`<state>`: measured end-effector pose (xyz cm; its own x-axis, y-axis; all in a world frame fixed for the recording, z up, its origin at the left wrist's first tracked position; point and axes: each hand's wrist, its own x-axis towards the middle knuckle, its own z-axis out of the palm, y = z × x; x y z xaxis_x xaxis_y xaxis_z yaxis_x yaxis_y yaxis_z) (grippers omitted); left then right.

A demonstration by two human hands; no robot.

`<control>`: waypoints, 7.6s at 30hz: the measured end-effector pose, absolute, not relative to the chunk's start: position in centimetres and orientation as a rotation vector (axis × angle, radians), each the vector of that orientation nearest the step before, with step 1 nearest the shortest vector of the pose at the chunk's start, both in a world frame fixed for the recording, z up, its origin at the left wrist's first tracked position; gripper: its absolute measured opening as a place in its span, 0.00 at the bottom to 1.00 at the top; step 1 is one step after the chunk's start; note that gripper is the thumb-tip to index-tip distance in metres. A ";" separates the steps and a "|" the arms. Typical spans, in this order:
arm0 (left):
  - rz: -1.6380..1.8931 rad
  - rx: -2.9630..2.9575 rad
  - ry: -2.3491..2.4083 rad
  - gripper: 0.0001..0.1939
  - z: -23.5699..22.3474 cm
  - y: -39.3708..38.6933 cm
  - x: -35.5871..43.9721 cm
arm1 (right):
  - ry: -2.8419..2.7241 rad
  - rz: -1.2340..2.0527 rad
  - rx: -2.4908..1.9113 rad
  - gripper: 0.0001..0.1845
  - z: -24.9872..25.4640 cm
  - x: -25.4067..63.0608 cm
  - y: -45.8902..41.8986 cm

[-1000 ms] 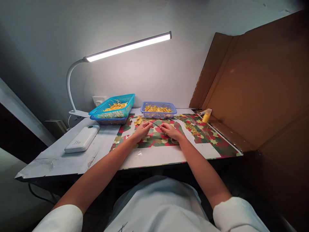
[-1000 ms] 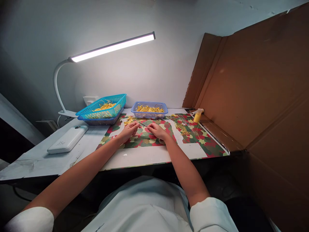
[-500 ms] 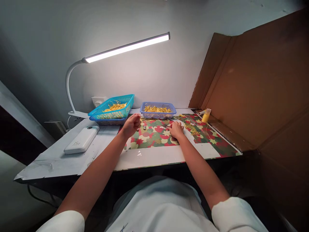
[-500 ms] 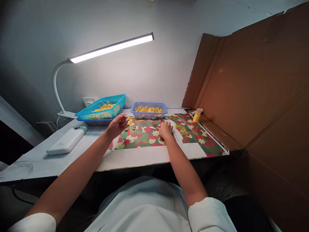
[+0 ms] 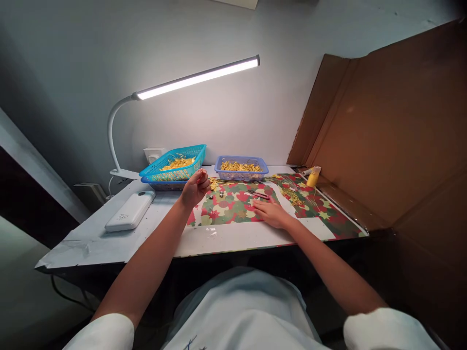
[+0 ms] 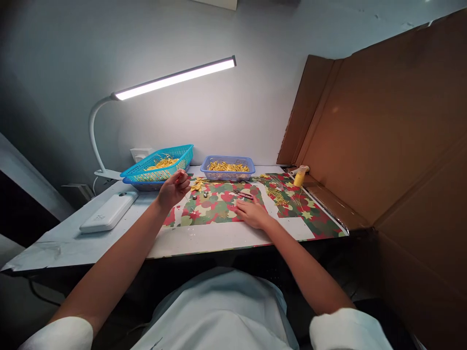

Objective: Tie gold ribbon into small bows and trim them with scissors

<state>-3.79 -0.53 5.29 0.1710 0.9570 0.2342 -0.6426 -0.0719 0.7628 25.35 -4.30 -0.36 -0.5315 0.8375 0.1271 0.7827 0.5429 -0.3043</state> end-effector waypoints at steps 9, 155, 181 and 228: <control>1.347 1.066 0.466 0.11 6.8 0.5 -2.6 | -1.693 0.093 -1.558 0.10 1.8 30.4 -3.4; 1.004 1.041 0.478 0.21 1.2 -1.3 0.5 | -1.550 0.831 -0.699 0.15 0.8 17.1 -3.7; 0.972 1.020 0.479 0.19 0.5 -0.7 0.5 | -1.650 0.703 -0.781 0.14 0.2 17.4 -3.0; 0.607 2.648 1.640 0.13 0.7 1.9 -4.1 | -1.234 1.032 -0.794 0.13 1.2 20.3 -0.9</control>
